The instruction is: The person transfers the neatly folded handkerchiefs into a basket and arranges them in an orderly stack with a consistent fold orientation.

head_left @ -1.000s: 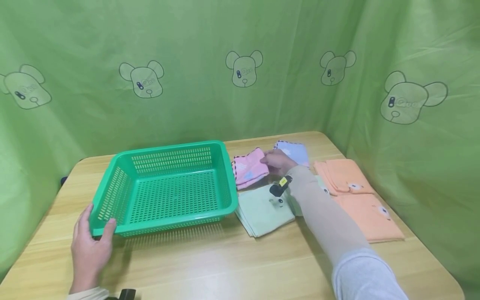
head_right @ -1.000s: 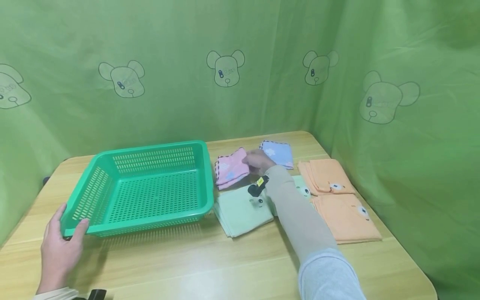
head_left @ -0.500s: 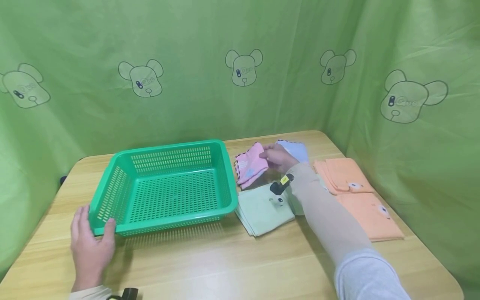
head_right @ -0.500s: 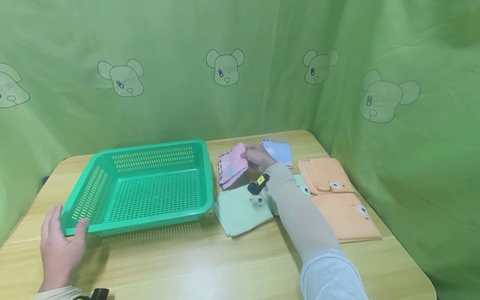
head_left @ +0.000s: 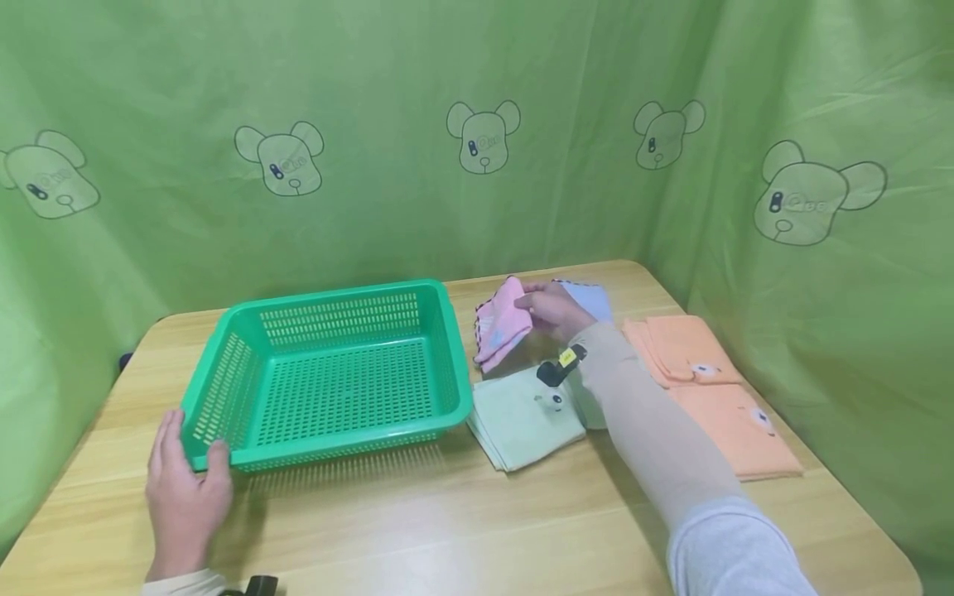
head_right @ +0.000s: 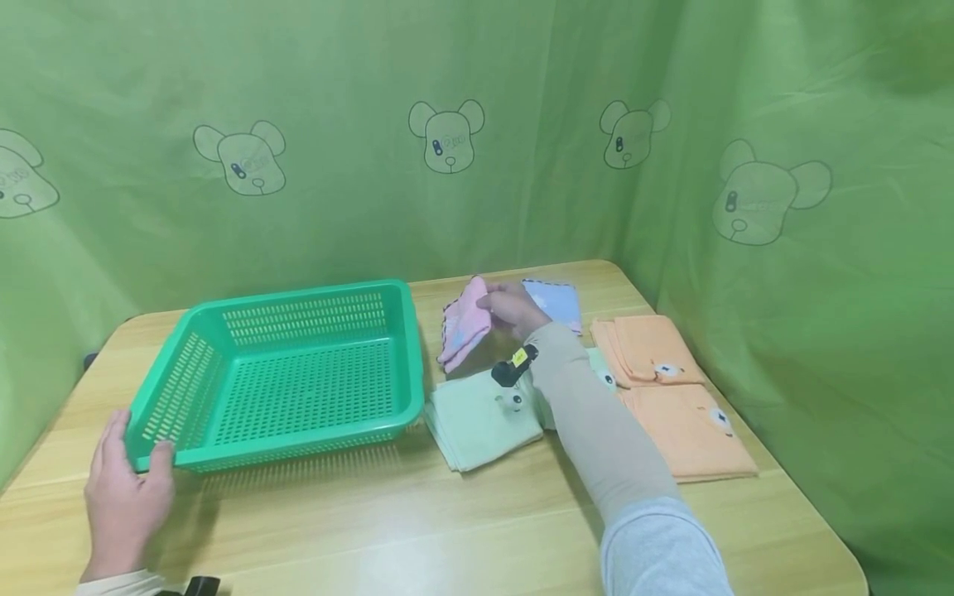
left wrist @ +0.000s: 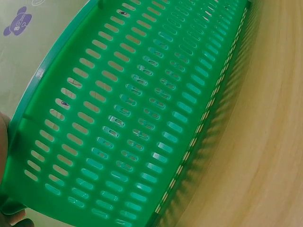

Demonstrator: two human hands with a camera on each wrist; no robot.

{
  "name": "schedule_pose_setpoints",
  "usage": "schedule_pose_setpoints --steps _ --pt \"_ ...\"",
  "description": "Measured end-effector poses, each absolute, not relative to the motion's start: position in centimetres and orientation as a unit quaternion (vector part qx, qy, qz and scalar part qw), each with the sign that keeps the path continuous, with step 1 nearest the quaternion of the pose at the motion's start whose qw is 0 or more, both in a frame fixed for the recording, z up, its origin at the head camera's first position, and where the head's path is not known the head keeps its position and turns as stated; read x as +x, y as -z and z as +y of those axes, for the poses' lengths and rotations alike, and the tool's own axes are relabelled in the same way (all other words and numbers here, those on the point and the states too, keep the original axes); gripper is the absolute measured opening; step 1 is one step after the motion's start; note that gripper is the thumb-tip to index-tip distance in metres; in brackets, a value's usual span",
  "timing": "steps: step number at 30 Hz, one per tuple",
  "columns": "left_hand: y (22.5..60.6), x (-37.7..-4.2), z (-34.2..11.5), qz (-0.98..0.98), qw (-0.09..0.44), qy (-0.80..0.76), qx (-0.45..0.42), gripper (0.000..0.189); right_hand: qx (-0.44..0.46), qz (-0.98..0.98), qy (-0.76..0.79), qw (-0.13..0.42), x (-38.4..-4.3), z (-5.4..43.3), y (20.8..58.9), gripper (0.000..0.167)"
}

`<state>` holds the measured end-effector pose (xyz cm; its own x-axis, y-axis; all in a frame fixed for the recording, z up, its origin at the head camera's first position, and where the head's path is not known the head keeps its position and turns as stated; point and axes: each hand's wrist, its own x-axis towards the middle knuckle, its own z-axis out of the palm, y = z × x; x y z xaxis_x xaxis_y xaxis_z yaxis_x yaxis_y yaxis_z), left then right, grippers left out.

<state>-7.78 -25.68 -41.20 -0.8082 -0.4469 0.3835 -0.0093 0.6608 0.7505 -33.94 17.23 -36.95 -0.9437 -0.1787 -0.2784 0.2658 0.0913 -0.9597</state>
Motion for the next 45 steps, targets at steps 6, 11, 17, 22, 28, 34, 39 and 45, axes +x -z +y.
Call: schedule_pose_setpoints --steps 6,11,17,22,28,34,39,45 --pt "41.1 -7.7 -25.7 -0.868 0.276 0.389 0.141 0.063 0.024 0.721 0.673 0.162 -33.9 17.2 36.5 0.054" --pt "41.1 -7.7 -25.7 -0.865 0.264 0.396 0.156 0.066 0.026 0.726 0.668 0.164 -33.7 17.2 36.0 0.053" --pt "41.1 -7.6 -25.8 -0.865 0.257 0.4 0.164 0.068 0.026 0.719 0.676 0.162 -33.5 17.0 35.3 0.051" --pt "41.0 -7.6 -25.8 -0.865 0.251 0.403 0.165 0.068 0.015 0.704 0.69 0.164 -33.4 16.8 34.9 0.051" --pt "41.0 -7.7 -25.8 -0.864 0.256 0.403 0.16 0.065 0.007 0.699 0.697 0.163 -33.1 16.7 34.3 0.05" --pt "41.3 -7.7 -25.9 -0.868 0.275 0.391 0.135 0.059 0.01 0.688 0.708 0.16 -32.7 16.2 33.3 0.048" --pt "41.3 -7.7 -25.8 -0.867 0.278 0.392 0.132 0.057 0.01 0.684 0.713 0.156 -32.5 16.0 32.7 0.047" --pt "41.4 -7.7 -25.9 -0.869 0.276 0.391 0.126 0.056 -0.008 0.676 0.72 0.156 -32.2 15.9 32.2 0.049"
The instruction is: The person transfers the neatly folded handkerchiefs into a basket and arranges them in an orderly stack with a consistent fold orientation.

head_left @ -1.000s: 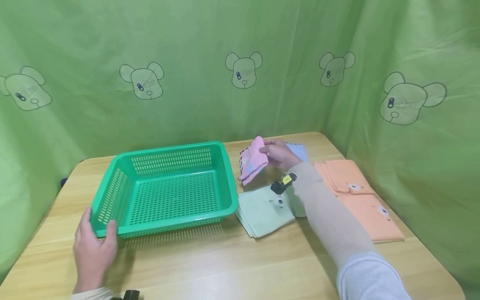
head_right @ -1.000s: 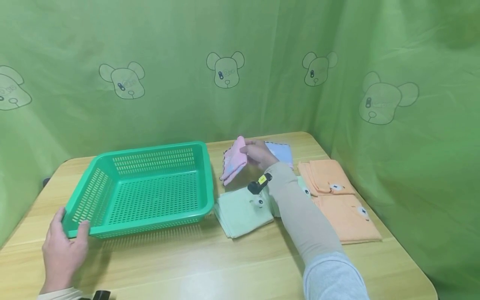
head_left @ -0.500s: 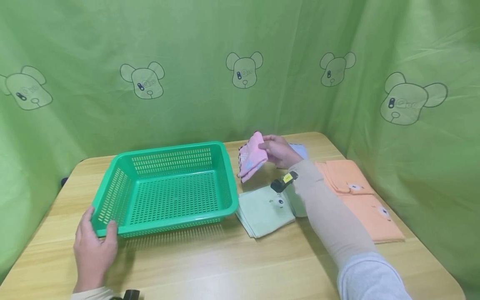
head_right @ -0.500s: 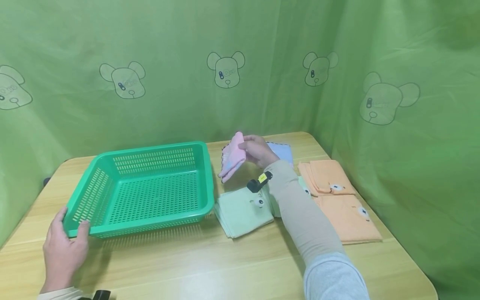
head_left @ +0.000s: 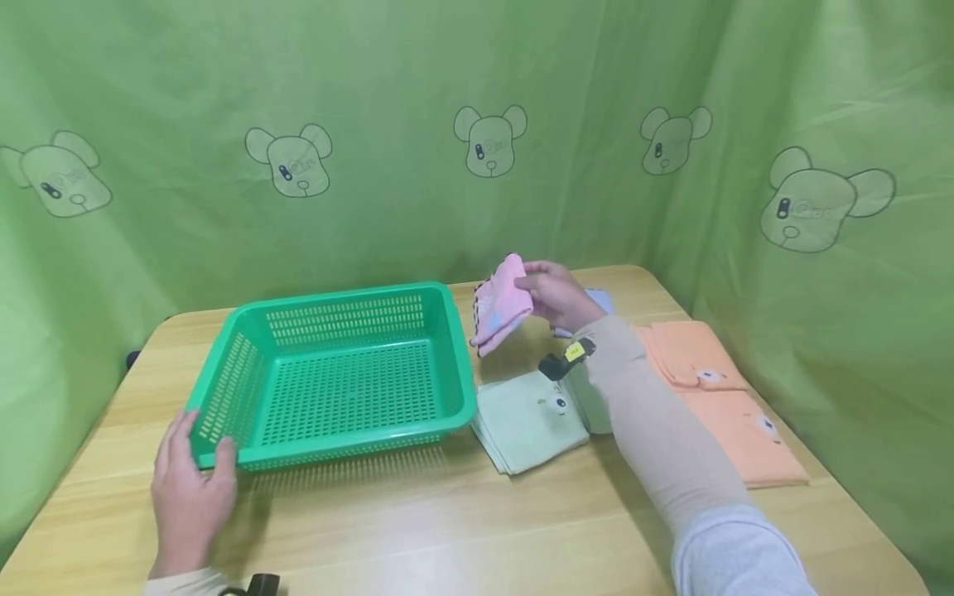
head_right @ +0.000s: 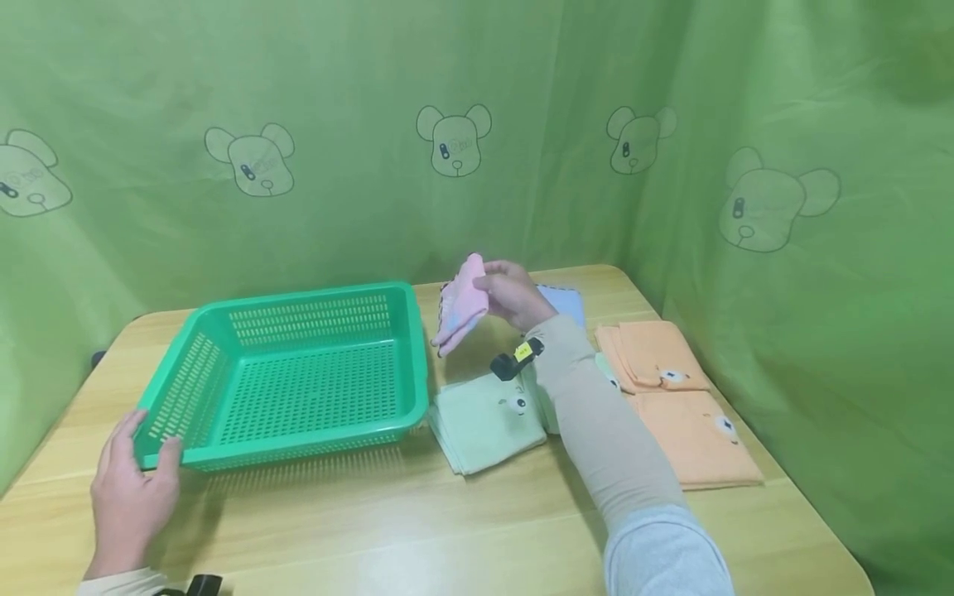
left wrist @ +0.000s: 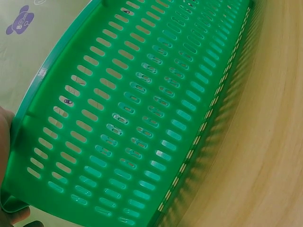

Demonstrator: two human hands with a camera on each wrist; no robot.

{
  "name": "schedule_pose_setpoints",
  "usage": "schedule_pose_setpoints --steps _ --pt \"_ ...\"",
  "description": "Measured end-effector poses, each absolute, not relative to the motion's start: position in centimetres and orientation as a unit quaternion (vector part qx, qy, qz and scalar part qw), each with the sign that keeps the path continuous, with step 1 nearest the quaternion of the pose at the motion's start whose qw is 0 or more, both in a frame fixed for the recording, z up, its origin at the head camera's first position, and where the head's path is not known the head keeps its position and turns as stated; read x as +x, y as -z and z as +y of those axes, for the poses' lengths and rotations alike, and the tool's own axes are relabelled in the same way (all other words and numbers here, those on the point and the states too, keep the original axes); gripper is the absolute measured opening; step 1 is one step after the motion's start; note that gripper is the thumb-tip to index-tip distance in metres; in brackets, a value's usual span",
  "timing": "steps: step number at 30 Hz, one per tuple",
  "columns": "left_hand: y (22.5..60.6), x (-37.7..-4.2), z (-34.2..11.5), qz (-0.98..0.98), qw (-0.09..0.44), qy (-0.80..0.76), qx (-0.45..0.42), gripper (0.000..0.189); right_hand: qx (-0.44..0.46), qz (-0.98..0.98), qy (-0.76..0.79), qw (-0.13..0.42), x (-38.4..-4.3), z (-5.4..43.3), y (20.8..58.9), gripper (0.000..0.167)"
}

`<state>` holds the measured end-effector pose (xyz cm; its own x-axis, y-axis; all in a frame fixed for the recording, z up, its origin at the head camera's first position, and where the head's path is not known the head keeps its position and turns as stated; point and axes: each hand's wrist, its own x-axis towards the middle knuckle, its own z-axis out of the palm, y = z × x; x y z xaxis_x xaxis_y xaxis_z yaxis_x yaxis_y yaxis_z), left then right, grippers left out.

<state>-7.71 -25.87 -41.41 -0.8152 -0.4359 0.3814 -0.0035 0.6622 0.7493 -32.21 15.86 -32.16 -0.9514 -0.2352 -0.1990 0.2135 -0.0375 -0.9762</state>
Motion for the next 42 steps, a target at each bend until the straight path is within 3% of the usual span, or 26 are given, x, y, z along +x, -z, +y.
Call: schedule_pose_setpoints --steps 42 --pt "41.4 -7.8 -25.9 -0.871 0.269 0.389 0.137 0.05 -0.049 0.645 0.751 0.133 -31.4 13.3 28.5 0.047"
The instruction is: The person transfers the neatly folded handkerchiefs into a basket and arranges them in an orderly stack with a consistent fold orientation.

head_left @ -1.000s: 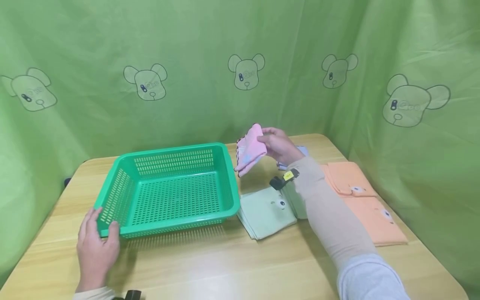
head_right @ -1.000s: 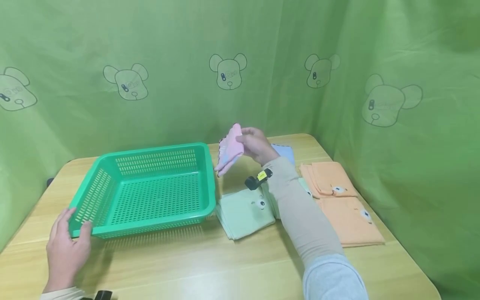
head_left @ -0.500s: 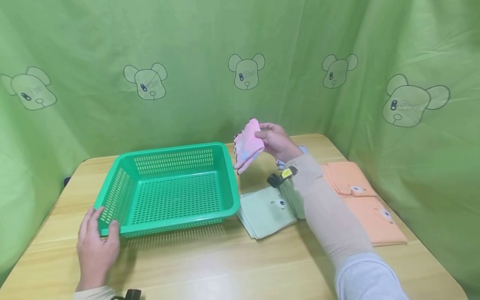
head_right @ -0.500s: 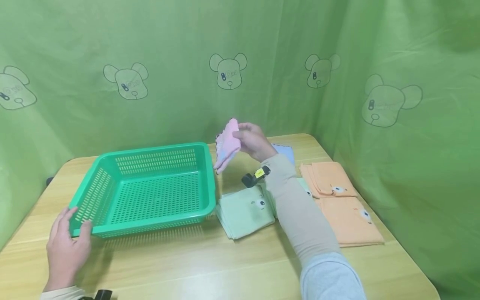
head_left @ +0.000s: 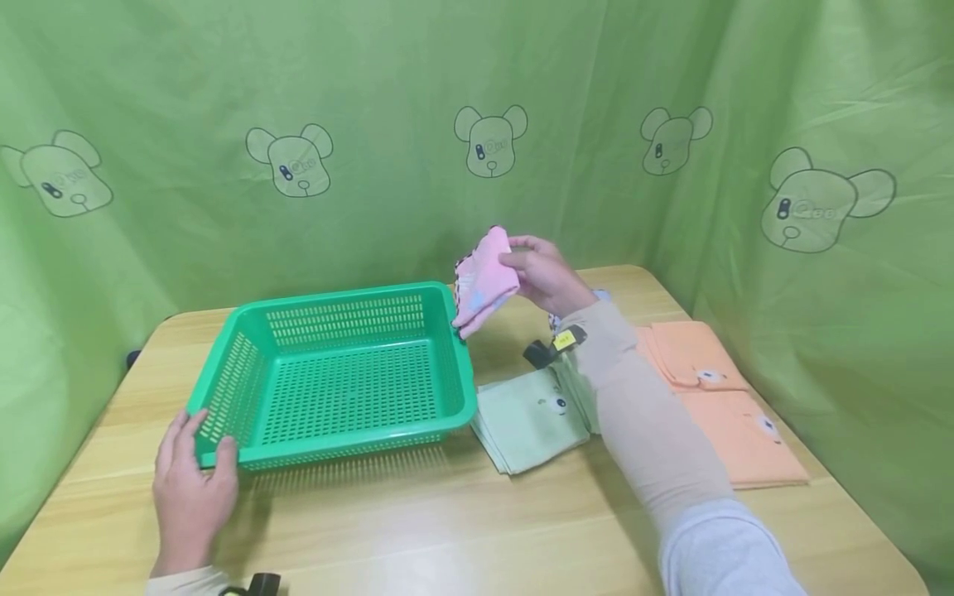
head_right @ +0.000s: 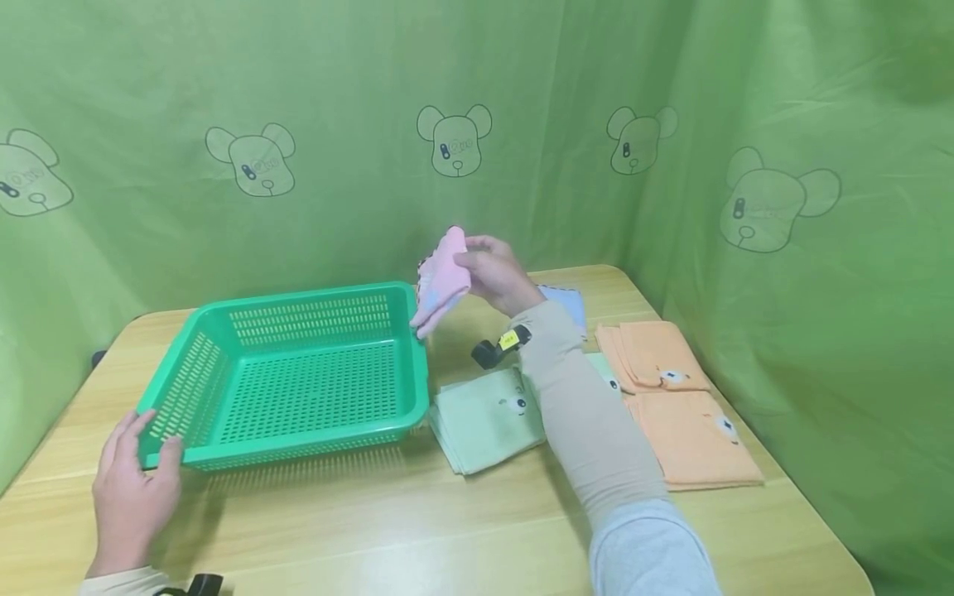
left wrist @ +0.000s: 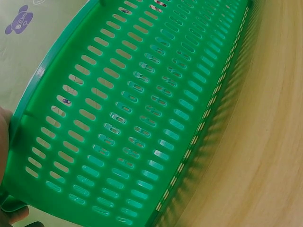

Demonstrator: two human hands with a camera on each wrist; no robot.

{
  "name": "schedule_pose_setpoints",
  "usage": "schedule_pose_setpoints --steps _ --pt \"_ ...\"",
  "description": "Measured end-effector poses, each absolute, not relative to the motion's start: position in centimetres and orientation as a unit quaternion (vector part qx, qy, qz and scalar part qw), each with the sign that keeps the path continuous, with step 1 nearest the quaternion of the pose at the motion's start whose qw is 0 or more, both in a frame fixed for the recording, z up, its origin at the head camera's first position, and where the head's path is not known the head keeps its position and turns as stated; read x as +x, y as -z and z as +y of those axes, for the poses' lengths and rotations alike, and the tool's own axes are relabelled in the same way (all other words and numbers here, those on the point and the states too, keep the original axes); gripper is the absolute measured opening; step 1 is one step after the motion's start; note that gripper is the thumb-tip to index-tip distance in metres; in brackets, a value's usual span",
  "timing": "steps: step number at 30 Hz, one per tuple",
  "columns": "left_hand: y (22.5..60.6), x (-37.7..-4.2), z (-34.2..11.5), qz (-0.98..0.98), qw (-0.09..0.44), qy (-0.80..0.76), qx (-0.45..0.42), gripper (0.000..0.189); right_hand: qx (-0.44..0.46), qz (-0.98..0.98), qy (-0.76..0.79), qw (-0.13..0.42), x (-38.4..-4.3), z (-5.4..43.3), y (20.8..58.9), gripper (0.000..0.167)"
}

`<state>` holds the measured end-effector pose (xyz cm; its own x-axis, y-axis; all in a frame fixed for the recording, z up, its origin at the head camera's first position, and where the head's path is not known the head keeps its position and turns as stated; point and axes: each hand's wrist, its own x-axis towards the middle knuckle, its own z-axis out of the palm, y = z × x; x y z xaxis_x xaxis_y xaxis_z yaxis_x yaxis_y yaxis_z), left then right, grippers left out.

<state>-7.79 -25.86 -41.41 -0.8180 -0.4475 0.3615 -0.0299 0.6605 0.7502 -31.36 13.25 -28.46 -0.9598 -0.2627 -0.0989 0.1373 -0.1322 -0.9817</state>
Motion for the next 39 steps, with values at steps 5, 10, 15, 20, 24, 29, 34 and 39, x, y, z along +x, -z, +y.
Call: schedule_pose_setpoints --steps 5,10,15,20,24,29,34,39 --pt "41.4 -7.7 -25.8 -0.872 0.263 0.39 0.138 0.05 -0.054 0.639 0.755 0.134 -31.0 12.7 28.2 0.047" --pt "41.3 -7.7 -25.8 -0.872 0.263 0.39 0.137 0.051 -0.062 0.633 0.76 0.135 -31.0 12.2 28.1 0.047" --pt "41.3 -7.8 -25.8 -0.87 0.264 0.393 0.135 0.051 -0.062 0.632 0.761 0.136 -31.1 11.5 28.0 0.047" --pt "41.3 -7.8 -25.8 -0.87 0.27 0.39 0.135 0.05 -0.057 0.626 0.764 0.141 -30.9 10.7 28.1 0.047" --pt "41.2 -7.8 -25.7 -0.87 0.273 0.388 0.135 0.049 -0.055 0.621 0.768 0.146 -30.8 10.1 28.2 0.046" --pt "41.2 -7.8 -25.6 -0.87 0.274 0.388 0.136 0.049 -0.057 0.615 0.772 0.15 -30.9 9.4 28.6 0.045" --pt "41.2 -7.7 -25.6 -0.87 0.273 0.388 0.137 0.049 -0.056 0.612 0.773 0.158 -31.0 8.6 29.0 0.045" --pt "41.2 -7.7 -25.6 -0.871 0.272 0.387 0.137 0.049 -0.05 0.605 0.777 0.165 -30.8 7.9 29.4 0.046"
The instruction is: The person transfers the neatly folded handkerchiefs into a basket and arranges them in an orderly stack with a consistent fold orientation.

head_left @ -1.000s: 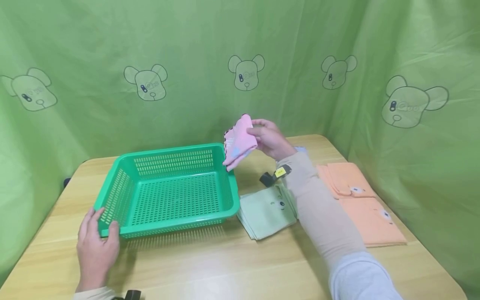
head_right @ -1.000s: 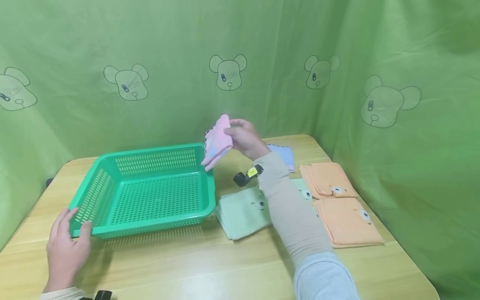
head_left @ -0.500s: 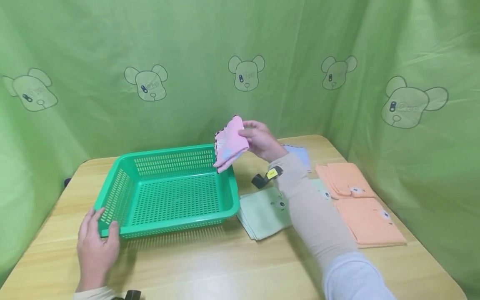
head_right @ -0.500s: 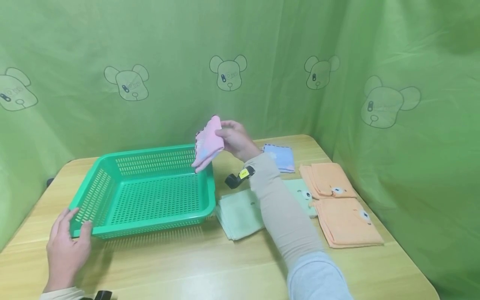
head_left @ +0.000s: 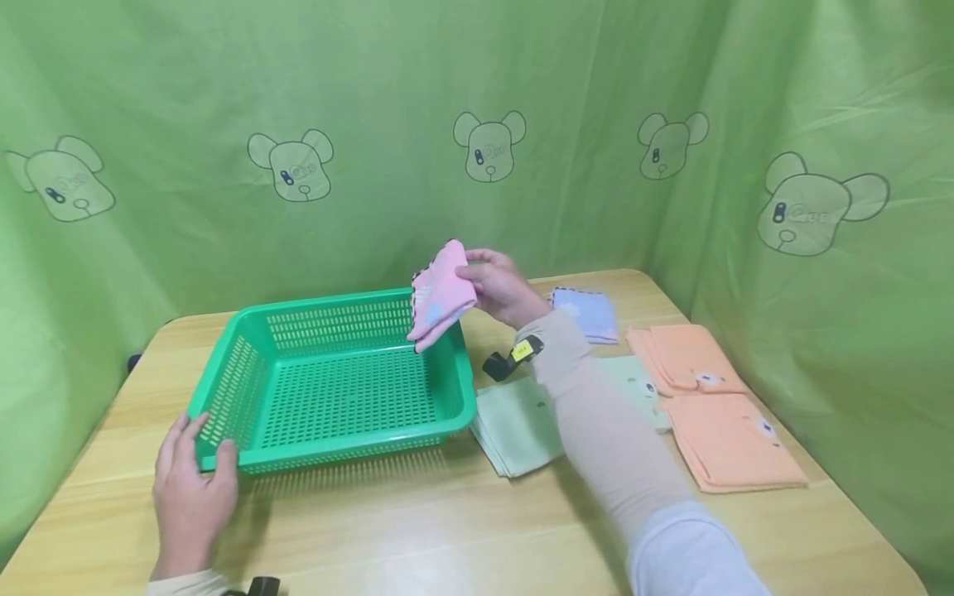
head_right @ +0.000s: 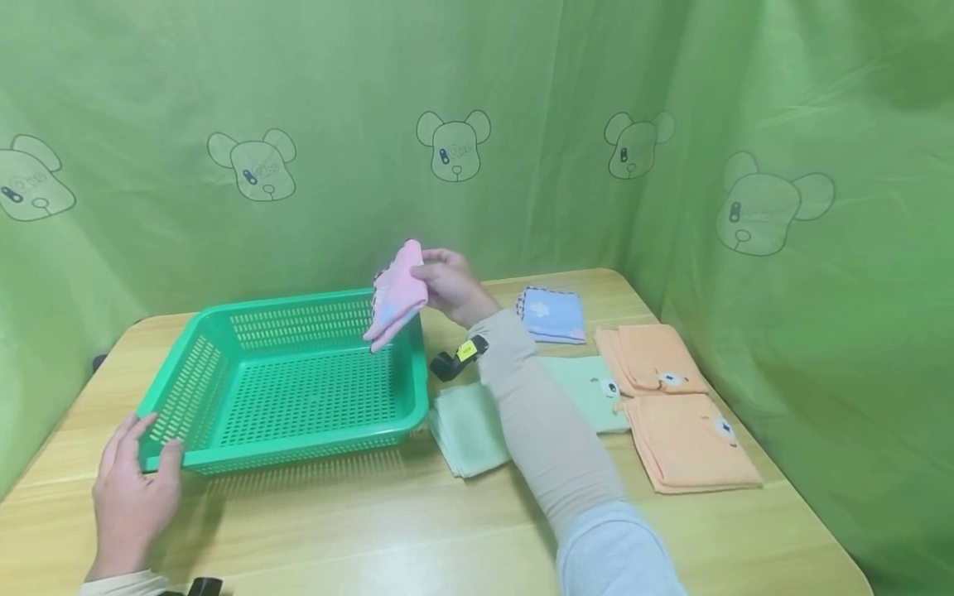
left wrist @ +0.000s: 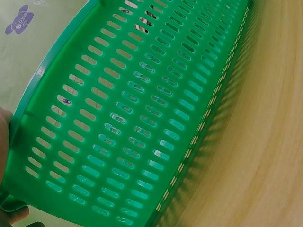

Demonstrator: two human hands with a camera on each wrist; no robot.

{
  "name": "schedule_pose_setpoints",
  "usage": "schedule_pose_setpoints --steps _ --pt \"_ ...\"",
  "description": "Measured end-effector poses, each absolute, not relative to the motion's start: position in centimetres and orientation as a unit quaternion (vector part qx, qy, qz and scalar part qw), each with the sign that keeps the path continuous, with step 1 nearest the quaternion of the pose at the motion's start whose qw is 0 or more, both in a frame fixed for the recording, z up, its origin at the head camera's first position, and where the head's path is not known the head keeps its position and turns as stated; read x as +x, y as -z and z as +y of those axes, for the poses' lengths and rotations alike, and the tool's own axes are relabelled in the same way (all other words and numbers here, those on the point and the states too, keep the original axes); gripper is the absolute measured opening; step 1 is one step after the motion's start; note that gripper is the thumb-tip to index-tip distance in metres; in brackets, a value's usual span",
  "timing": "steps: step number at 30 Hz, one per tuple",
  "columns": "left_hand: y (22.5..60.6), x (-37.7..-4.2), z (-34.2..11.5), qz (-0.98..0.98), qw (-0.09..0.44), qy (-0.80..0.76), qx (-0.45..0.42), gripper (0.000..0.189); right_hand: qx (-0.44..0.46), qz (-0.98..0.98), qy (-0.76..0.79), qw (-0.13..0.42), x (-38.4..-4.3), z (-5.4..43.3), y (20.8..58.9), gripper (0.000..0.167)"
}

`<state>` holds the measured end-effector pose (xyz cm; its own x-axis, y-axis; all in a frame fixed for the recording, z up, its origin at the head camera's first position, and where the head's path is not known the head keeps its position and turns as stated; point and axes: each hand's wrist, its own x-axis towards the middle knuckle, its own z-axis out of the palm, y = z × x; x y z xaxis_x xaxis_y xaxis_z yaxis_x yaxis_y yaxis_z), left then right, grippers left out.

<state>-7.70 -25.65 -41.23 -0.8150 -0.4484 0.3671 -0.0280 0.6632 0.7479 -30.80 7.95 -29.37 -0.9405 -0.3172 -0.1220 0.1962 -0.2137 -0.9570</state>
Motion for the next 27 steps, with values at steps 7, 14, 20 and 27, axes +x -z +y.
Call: schedule_pose_setpoints --steps 7,14,20,27 --pt "41.3 -7.5 -25.7 -0.873 0.254 0.391 0.142 0.051 -0.04 0.594 0.785 0.172 -30.8 7.1 30.3 0.046" --pt "41.3 -7.5 -25.7 -0.875 0.254 0.388 0.141 0.05 -0.034 0.6 0.782 0.168 -30.9 6.5 31.2 0.046" --pt "41.2 -7.6 -25.7 -0.874 0.267 0.384 0.136 0.049 -0.035 0.6 0.781 0.173 -31.0 5.4 31.8 0.044" --pt "41.2 -7.6 -25.7 -0.875 0.261 0.383 0.139 0.05 -0.03 0.597 0.781 0.18 -30.8 4.2 32.3 0.044"
